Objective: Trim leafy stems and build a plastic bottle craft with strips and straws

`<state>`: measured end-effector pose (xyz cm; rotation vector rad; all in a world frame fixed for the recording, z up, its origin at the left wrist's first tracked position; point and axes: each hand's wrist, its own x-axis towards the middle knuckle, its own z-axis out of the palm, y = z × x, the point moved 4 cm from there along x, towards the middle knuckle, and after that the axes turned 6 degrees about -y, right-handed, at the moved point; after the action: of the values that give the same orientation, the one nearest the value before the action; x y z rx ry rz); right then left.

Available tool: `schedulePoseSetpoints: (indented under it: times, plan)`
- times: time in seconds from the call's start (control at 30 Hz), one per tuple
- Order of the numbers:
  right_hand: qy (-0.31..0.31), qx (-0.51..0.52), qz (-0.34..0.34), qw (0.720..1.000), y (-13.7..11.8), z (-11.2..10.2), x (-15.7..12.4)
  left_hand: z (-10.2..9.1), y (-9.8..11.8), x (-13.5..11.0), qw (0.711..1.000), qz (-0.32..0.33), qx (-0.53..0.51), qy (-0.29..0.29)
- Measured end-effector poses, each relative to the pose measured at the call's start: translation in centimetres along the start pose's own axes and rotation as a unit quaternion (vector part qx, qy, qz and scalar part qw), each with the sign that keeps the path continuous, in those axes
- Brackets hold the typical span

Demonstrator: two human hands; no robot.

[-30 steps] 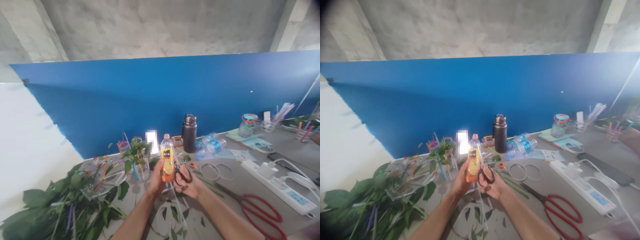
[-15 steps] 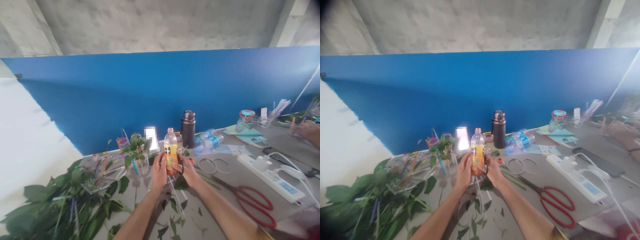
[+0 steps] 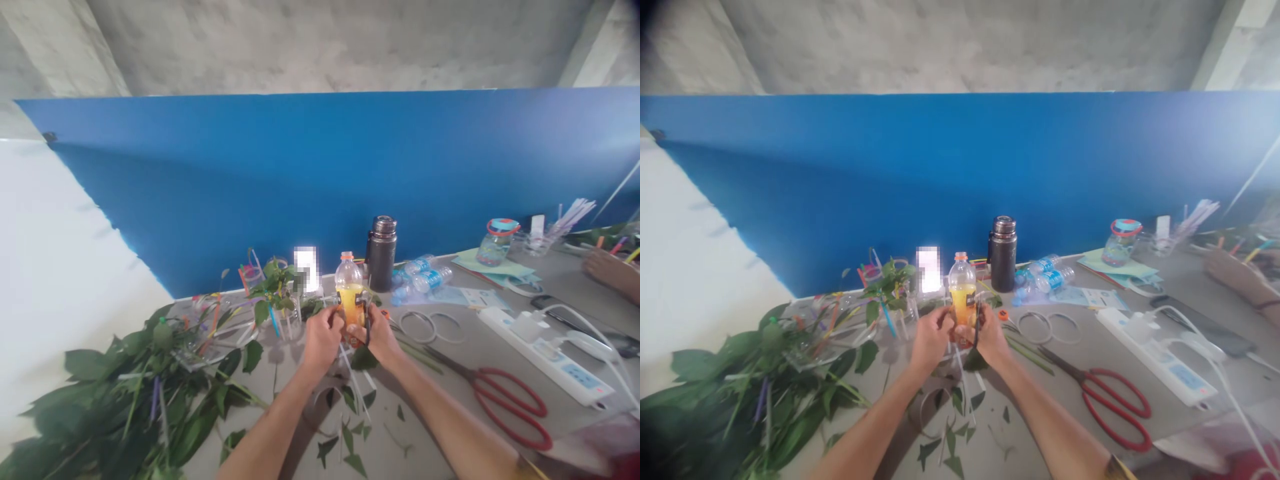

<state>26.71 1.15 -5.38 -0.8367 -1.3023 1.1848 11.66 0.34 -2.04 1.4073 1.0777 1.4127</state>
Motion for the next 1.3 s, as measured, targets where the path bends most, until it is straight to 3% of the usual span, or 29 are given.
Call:
schedulePoseSetpoints:
  times: [0.2, 0.33, 0.53, 0.67, 0.9, 1.03, 1.17, 1.3]
  plan:
    - [0.003, -0.018, 0.014, 1.0, -0.2, -0.4, 0.0, -0.1, 0.0, -0.2, 0.999, 0.023, 0.032, 0.0]
    - [-0.035, 0.081, 0.027, 0.996, -0.5, -0.2, 0.0, 0.0, -0.2, -0.2, 0.999, 0.018, -0.026, -0.004]
    - [-0.073, 0.205, 0.083, 0.972, 0.1, -0.1, 0.1, 0.2, -0.2, 0.2, 1.0, 0.0, 0.016, -0.018]
    - [-0.098, 0.229, 0.089, 0.964, 0.3, 0.2, 0.0, 0.1, -0.4, 0.4, 0.999, -0.006, -0.036, -0.02]
    - [-0.073, 0.224, 0.063, 0.97, -0.1, 0.3, 0.1, 0.1, -0.6, 0.4, 0.996, 0.009, -0.076, -0.05]
    - [-0.091, 0.235, 0.077, 0.965, -0.1, 0.5, -0.1, 0.6, -1.3, 0.5, 0.977, -0.025, -0.194, -0.089]
    - [-0.108, 0.174, 0.081, 0.975, 0.1, 0.5, -0.4, 1.7, -2.0, 0.1, 0.941, -0.097, -0.286, -0.151]
    - [-0.057, -0.046, 0.038, 0.997, -0.3, -0.6, 0.1, 1.5, -2.2, 0.2, 0.949, -0.11, -0.271, -0.12]
